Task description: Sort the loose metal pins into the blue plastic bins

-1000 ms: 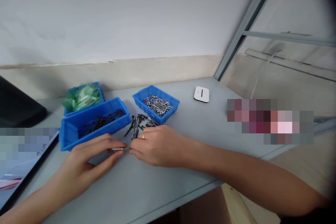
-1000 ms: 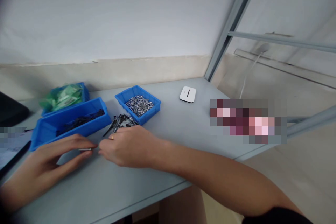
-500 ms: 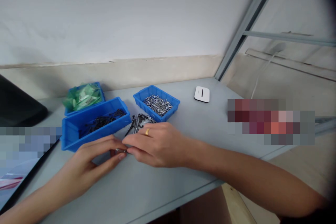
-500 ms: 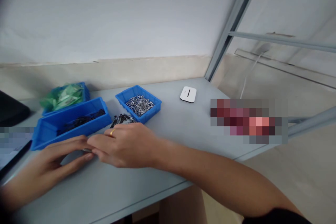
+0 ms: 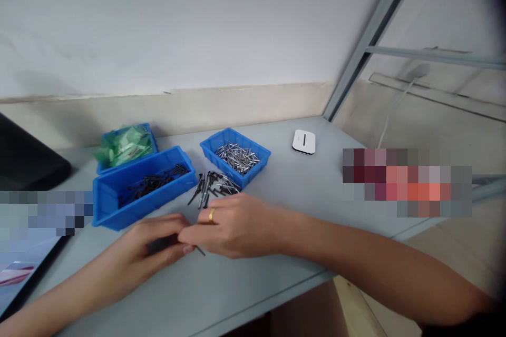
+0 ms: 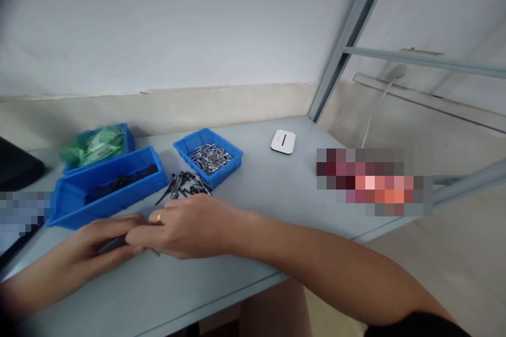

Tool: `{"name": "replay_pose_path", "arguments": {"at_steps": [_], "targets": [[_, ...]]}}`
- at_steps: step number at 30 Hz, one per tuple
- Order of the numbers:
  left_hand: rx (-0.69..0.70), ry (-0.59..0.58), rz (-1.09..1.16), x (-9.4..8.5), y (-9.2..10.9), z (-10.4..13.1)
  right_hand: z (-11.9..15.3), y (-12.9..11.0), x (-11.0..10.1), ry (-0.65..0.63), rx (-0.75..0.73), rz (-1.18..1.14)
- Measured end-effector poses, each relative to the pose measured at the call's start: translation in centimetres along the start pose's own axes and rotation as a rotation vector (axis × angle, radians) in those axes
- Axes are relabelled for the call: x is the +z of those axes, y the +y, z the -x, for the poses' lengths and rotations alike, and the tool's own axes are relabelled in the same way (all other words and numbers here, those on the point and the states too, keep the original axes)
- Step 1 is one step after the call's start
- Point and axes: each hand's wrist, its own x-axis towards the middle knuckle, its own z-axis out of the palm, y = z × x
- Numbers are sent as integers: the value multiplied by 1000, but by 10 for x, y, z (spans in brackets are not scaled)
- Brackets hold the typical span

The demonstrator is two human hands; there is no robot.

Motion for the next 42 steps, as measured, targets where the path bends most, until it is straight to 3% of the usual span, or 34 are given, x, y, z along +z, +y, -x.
{"name": "replay_pose_path", "arguments": {"at_steps": [3,14,22,32,42], "targets": [[-34,-54,103,1,0,-2,-1,0,-2,-26,39,12],[-45,26,89,1,1,-1,-3,0,-9,-211,79,40],[-28,12,85,-1,6,-4,0,1,-6,-190,63,46],[-44,73,70,-4,3,-1,0,1,-1,9,52,91],[-157,163,107,-2,12,3,1,0,-2,-35,62,67]]}}
